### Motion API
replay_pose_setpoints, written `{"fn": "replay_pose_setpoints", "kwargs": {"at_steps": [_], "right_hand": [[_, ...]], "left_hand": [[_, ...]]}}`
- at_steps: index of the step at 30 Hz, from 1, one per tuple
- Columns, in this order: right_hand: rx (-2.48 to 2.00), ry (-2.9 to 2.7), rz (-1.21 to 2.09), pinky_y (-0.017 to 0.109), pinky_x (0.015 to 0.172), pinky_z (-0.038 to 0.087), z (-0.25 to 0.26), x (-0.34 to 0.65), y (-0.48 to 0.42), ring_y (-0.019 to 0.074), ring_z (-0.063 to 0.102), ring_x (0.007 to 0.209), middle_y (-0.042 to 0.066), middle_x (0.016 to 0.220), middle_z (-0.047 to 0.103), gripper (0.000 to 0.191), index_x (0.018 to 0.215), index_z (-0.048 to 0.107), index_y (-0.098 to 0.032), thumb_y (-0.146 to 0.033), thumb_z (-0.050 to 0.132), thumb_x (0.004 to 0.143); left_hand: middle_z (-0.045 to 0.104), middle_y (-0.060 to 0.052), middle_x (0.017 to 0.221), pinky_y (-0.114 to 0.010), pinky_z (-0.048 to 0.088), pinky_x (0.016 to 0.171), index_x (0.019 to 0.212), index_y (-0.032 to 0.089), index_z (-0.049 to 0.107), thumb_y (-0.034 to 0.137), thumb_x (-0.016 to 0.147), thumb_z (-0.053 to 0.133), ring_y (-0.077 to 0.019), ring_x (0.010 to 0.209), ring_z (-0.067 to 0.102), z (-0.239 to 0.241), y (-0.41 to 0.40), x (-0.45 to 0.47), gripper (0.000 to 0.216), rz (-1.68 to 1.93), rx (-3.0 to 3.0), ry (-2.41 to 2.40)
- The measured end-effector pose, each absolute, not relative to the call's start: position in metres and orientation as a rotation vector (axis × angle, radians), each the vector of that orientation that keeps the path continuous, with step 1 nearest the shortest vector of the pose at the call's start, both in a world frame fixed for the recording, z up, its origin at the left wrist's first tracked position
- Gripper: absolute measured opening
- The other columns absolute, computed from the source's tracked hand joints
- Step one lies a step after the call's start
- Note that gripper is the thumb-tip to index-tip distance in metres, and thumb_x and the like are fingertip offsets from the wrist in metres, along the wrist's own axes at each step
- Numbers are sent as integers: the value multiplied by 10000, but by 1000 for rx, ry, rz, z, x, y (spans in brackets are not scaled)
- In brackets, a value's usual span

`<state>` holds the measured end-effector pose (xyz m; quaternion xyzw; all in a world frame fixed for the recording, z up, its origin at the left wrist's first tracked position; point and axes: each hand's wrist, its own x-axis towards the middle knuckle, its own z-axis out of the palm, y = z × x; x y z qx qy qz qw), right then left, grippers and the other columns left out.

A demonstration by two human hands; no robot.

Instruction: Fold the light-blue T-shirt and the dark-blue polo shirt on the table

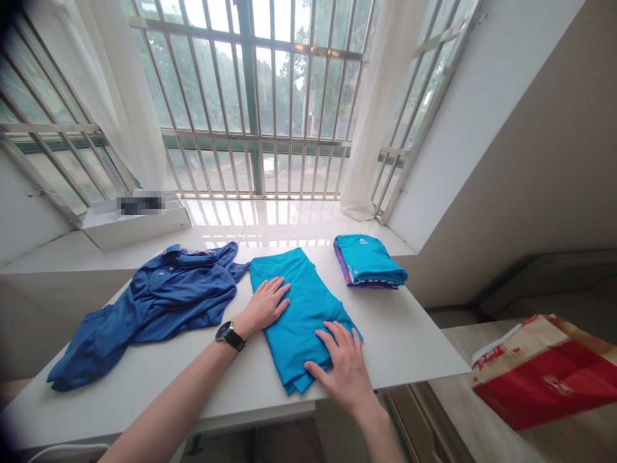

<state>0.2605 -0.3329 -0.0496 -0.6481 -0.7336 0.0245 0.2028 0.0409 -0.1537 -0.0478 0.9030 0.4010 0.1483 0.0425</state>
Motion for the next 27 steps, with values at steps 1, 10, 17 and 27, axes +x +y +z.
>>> {"fn": "replay_pose_setpoints", "kwargs": {"at_steps": [1,10,17,27], "right_hand": [[-1812,-2045,69,646,1125,296,-50,260,-333,349,471,1340,78,1449,534,560,1321,586,-313,-639,571,866],[-1824,-2048,95,642,1128,293,-47,259,-333,343,470,1341,78,1445,537,557,1310,593,-316,-653,556,869],[-1826,-2036,83,634,1124,308,-50,259,-331,341,484,1328,73,1433,548,532,1297,605,-317,-635,563,872],[-1811,-2026,53,596,1117,359,-50,259,-331,329,509,1309,63,1420,559,494,1287,616,-316,-601,571,886]], "left_hand": [[405,-126,1553,-527,239,1190,1441,201,482,425,1016,408,-312,1446,337,-48,-154,41,487,454,2763,1228],[510,-167,1456,-616,220,1165,1273,173,605,311,991,477,-353,1402,389,-19,-178,37,339,457,2858,1184],[606,-81,1344,-483,367,1145,1213,249,574,419,939,589,-268,1323,492,-1,-263,17,323,470,2597,713],[553,-104,1392,-639,300,1136,1042,221,566,299,913,623,-353,1403,383,-14,-293,9,161,393,2614,855]]}}
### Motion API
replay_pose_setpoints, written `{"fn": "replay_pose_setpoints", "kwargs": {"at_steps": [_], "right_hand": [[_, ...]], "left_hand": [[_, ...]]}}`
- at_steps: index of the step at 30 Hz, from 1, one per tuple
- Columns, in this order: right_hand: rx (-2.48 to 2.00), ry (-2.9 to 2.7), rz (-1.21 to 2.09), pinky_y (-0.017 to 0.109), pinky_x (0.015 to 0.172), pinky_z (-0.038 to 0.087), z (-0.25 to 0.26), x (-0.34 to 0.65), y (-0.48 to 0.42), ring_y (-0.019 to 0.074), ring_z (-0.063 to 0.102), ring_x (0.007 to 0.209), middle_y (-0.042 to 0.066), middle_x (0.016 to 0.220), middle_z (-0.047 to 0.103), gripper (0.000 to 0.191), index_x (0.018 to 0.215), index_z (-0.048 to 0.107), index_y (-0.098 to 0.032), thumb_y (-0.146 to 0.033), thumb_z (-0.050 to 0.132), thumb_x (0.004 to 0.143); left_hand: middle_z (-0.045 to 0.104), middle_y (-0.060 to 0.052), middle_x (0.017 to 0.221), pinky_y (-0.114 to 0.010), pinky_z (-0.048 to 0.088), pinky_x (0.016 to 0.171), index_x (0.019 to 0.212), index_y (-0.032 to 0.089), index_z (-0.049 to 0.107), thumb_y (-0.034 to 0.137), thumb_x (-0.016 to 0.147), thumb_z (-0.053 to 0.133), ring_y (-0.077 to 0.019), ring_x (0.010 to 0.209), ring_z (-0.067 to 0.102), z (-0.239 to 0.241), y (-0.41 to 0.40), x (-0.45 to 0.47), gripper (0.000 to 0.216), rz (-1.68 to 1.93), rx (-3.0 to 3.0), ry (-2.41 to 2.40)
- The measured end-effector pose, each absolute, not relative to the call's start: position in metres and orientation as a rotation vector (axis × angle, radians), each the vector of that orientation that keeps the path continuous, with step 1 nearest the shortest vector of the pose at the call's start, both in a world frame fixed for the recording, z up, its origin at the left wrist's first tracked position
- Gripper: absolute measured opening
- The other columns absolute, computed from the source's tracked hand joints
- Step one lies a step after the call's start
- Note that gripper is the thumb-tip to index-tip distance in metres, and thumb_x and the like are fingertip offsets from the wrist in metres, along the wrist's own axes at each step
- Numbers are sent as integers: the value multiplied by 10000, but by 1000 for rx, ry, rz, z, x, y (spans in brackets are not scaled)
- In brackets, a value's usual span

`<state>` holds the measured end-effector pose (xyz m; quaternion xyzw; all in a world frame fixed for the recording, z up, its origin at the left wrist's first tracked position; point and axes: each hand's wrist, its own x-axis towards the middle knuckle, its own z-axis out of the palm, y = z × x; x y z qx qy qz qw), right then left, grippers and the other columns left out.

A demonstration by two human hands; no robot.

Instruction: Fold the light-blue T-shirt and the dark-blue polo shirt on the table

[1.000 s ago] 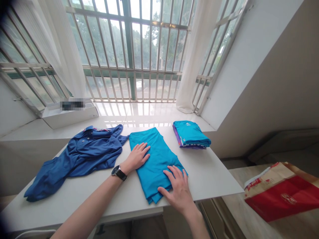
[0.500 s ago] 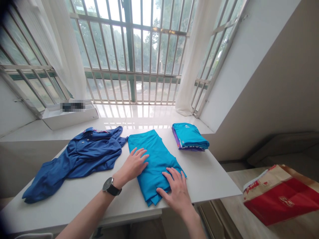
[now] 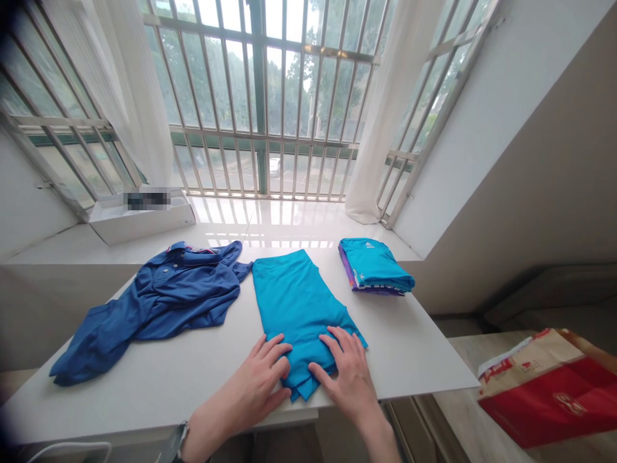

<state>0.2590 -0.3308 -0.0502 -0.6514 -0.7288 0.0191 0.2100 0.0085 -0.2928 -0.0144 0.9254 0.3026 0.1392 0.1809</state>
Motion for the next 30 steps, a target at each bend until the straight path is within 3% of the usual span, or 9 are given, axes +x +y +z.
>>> {"fn": "replay_pose_setpoints", "kwargs": {"at_steps": [3,6,9,14,19,30], "right_hand": [[-1807,-2023,48,593,1108,375,-50,259,-331,327,520,1298,62,1413,566,481,1283,618,-316,-591,570,891],[-1793,-2023,30,582,1106,383,-50,259,-331,324,526,1292,59,1407,572,467,1275,625,-315,-576,577,891],[-1787,-2018,24,578,1109,377,-50,259,-331,320,525,1292,61,1401,575,454,1268,630,-310,-566,576,896],[-1779,-2013,32,572,1113,368,-53,259,-330,316,523,1292,68,1396,575,443,1259,631,-302,-558,571,902],[-1772,-2011,41,573,1117,361,-52,259,-331,313,522,1291,71,1394,575,429,1256,630,-300,-547,564,912],[-1760,-1996,39,568,1119,368,-50,258,-332,317,529,1287,69,1391,581,417,1261,634,-304,-530,560,919]], "left_hand": [[550,-91,1389,-662,254,1144,1063,239,574,288,933,591,-336,1394,393,-14,-296,8,140,429,2656,796],[529,-77,1412,-700,133,1162,1148,278,568,397,899,652,-323,1382,404,-13,-300,9,289,463,2665,712],[515,-82,1427,-682,130,1167,1199,295,559,479,845,707,-320,1374,406,-16,-303,14,426,476,2668,703],[548,-82,1386,-615,200,1174,1119,259,584,474,884,661,-297,1347,434,-28,-303,27,327,562,2667,727],[595,-48,1323,-574,242,1173,1041,248,593,318,964,564,-249,1306,478,-32,-300,31,108,634,2659,758],[594,-62,1322,-574,223,1191,1037,244,588,236,900,600,-263,1308,479,-22,-299,30,137,588,2618,743]]}}
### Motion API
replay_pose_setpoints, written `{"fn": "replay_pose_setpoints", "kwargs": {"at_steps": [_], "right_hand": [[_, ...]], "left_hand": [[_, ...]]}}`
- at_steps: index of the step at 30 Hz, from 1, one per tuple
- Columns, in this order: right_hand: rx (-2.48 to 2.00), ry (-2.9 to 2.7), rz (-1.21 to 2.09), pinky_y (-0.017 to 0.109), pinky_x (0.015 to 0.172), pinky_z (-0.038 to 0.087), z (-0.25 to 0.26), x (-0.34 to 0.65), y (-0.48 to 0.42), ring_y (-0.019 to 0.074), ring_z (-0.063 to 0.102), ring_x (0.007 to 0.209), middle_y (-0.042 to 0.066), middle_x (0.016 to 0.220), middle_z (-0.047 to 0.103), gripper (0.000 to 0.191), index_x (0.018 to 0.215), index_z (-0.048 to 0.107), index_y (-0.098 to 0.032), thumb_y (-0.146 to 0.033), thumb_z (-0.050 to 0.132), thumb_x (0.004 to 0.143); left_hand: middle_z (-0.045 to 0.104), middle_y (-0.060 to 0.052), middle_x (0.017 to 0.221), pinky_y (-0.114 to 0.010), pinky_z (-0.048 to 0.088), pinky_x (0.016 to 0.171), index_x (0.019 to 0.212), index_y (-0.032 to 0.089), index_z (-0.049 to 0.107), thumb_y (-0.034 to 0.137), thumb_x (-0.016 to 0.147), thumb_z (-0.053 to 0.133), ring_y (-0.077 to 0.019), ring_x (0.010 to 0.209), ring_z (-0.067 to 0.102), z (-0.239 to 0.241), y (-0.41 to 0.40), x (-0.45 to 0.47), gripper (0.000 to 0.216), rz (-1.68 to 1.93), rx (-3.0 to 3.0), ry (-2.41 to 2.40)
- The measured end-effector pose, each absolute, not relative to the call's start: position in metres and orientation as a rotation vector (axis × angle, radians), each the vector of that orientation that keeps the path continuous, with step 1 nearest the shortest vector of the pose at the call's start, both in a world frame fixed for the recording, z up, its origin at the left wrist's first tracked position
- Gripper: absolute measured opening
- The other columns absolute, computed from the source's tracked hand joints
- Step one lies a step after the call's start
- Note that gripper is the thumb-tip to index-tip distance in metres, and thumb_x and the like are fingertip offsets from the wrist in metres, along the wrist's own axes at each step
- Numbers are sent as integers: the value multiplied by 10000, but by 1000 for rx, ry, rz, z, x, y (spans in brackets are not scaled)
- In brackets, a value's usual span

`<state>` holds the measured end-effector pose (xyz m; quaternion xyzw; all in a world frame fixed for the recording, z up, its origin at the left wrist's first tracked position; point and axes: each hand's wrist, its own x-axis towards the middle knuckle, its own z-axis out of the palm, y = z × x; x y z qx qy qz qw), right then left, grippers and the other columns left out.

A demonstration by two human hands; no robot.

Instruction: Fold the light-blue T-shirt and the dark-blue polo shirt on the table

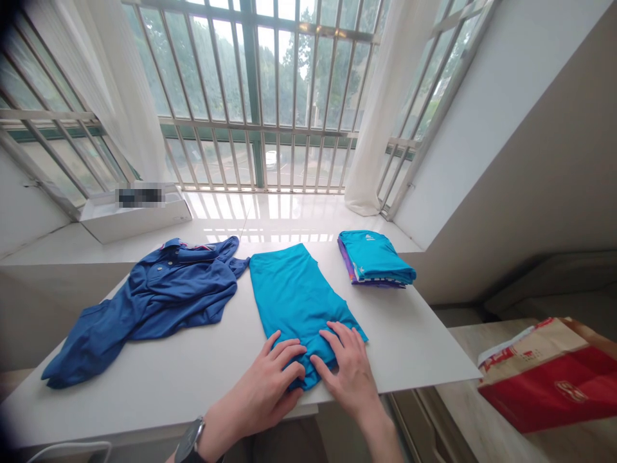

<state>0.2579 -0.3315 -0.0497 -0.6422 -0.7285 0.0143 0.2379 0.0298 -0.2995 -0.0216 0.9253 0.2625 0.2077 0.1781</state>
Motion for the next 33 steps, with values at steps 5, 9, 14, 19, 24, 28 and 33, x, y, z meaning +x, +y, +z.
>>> {"fn": "replay_pose_setpoints", "kwargs": {"at_steps": [5,9,14,19,24,28,33], "right_hand": [[-1766,-1990,54,570,1121,361,-48,258,-332,314,525,1290,70,1393,580,417,1259,631,-297,-531,555,923],[-1773,-1988,65,573,1120,362,-47,258,-332,314,525,1290,68,1392,581,418,1257,633,-297,-534,552,923],[-1759,-1983,33,566,1110,378,-48,257,-332,314,536,1279,66,1385,588,411,1256,640,-305,-528,554,921],[-1755,-1984,35,569,1114,375,-48,257,-332,314,536,1279,64,1385,589,417,1255,639,-303,-536,556,919],[-1674,-2050,115,560,1118,374,-44,261,-335,322,521,1297,84,1396,581,483,1273,629,-278,-573,585,892],[-1597,-2097,196,553,1127,372,-41,263,-338,326,504,1316,93,1401,577,548,1289,619,-270,-597,634,849],[-1611,-2038,192,537,1088,427,-41,259,-339,329,527,1287,96,1371,597,503,1238,646,-266,-494,723,796]], "left_hand": [[586,-51,1339,-569,201,1202,1064,250,583,163,859,588,-253,1317,471,-22,-300,29,223,573,2628,740],[596,-58,1321,-582,218,1193,1050,246,583,191,896,579,-256,1319,475,-22,-298,29,164,562,2615,724],[627,-69,1277,-582,282,1172,1025,235,586,172,931,550,-249,1284,522,-24,-294,31,119,575,2621,735],[648,-81,1246,-594,320,1153,1004,220,581,148,953,515,-252,1265,550,-30,-292,33,109,604,2613,755],[671,-71,1205,-592,337,1144,1016,218,553,93,955,474,-244,1238,580,-33,-293,33,160,657,2573,770],[705,-54,1075,-559,381,1123,1057,217,529,54,946,422,-219,1126,647,-37,-291,32,224,743,2525,810],[699,-61,992,-433,518,975,996,229,513,132,981,379,-210,939,684,-37,-289,30,167,884,2331,976]]}}
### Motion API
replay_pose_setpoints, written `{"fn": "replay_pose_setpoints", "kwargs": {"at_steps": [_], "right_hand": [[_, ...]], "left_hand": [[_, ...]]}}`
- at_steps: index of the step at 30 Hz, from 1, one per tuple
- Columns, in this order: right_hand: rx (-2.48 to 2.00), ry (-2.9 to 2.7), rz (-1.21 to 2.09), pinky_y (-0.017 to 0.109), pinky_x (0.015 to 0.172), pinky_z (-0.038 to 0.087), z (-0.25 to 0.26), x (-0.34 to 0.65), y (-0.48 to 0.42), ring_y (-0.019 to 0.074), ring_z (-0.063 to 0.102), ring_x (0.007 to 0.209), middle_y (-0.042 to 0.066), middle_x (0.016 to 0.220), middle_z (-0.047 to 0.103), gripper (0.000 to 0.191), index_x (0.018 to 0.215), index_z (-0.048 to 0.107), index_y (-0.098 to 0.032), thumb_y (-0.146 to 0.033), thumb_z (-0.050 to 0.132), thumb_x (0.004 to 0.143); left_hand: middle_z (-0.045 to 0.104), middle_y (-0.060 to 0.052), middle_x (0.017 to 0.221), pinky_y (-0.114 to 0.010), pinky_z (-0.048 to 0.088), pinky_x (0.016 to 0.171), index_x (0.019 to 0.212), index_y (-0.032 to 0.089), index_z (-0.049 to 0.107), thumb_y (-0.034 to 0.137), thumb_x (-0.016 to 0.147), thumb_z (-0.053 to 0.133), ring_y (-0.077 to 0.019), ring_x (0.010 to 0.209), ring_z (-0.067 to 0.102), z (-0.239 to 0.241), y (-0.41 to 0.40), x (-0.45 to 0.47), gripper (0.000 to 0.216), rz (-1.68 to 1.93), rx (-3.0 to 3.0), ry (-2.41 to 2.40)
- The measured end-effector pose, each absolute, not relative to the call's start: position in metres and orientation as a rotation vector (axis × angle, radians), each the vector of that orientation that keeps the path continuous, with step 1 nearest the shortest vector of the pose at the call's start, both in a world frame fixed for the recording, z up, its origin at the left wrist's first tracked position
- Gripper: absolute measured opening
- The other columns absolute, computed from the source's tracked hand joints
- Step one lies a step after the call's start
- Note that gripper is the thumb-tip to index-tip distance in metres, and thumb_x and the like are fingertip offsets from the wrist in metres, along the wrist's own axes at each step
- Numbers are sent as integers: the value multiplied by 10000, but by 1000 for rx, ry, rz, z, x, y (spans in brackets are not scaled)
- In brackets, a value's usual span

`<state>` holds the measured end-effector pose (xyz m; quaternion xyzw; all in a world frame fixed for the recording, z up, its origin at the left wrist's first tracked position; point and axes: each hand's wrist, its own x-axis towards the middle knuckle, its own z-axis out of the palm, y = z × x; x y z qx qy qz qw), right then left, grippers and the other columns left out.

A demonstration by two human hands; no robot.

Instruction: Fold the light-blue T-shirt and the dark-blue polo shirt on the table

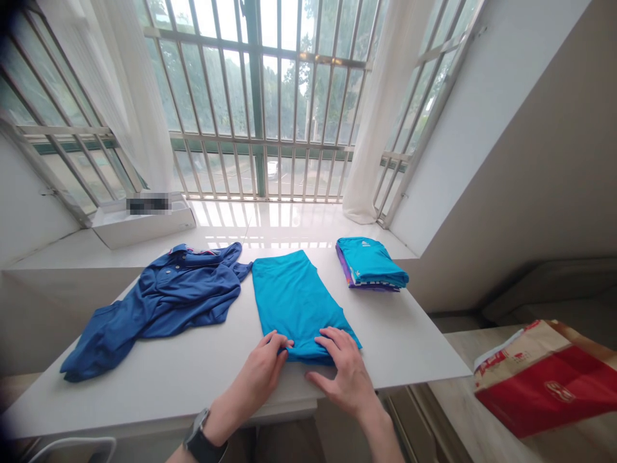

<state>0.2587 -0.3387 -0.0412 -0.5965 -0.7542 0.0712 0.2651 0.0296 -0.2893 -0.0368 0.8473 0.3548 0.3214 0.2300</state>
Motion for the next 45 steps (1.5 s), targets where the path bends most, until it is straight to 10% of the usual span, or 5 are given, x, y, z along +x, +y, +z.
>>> {"fn": "replay_pose_setpoints", "kwargs": {"at_steps": [9,24,45], "right_hand": [[-1505,-1927,169,464,994,522,-52,262,-337,275,626,1142,69,1225,681,265,1126,685,-268,-294,675,863],[-1365,-1845,288,407,901,570,-50,263,-335,256,679,1021,66,1055,741,169,1046,733,-279,-299,613,929],[-1395,-1710,399,364,856,567,-48,261,-334,234,679,951,65,992,732,142,957,731,-261,-330,608,938]], "left_hand": [[661,-53,863,-334,517,724,962,224,499,229,997,363,-223,816,647,-36,-285,6,140,849,2226,1112],[667,-44,1146,-491,382,1098,1113,245,531,23,691,570,-253,1104,604,-8,-296,-28,479,606,2536,984],[645,-40,1215,-291,468,1008,943,239,566,-9,852,396,-163,1185,573,-7,-300,-40,314,628,2263,846]]}}
